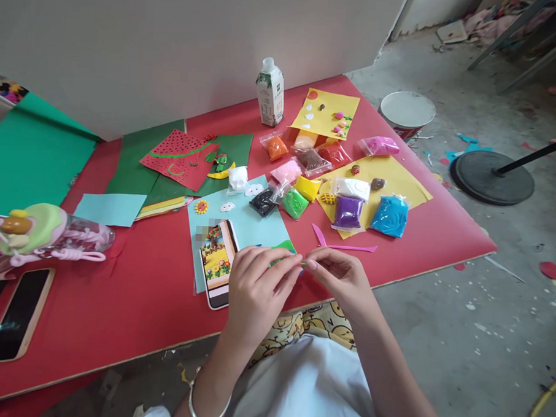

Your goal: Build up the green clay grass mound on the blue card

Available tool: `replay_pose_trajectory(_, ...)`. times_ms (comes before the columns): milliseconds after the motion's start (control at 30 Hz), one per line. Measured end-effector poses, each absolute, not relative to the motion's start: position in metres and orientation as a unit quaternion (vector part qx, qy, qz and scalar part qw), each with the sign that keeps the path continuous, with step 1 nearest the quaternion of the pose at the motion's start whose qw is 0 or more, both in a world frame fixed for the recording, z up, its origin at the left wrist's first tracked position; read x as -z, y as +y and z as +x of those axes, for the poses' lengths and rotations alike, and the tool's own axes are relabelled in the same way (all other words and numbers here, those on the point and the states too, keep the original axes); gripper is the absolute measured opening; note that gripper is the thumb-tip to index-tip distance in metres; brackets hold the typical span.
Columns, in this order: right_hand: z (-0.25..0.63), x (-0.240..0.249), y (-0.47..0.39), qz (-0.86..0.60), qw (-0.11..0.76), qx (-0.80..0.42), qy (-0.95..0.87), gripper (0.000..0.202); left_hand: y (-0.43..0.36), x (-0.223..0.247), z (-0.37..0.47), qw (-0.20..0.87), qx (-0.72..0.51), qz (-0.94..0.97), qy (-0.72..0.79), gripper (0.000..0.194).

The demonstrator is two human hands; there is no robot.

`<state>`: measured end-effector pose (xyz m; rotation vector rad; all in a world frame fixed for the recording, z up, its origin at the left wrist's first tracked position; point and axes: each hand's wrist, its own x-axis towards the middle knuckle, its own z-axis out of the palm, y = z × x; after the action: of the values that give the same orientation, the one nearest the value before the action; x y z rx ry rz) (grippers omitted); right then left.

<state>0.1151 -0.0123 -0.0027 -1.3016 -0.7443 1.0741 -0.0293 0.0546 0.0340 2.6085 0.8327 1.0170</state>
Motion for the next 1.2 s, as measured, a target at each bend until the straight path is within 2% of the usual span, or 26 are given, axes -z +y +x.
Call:
replay_pose_trajectory(367, 0.114, 0.002, -0.017, -0.577, 0.602, -0.429, -0.347, 0.016, 0.056, -0.034, -0.029, 0.183, -0.349, 0.872, 0.291, 0.006)
replay_pose_trajectory(500, 0.112, 0.003, -0.023, -0.597, 0.616, -0.376, -0.349, 0.013, 0.057, -0.033, -0.029, 0.184, -0.353, 0.868, 0.298, 0.007)
replay_pose_trajectory(667, 0.108, 0.004, -0.029, -0.619, 0.592, -0.32, -0.405, 0.014, 0.058, -0.033, -0.029, 0.185, -0.351, 0.868, 0.299, 0.006)
replay_pose_trajectory(1200, 0.107, 0.001, -0.024, -0.637, 0.581, -0.226, -0.453, 0.004, 0.059, -0.033, -0.027, 0.195, -0.342, 0.871, 0.295, 0.005)
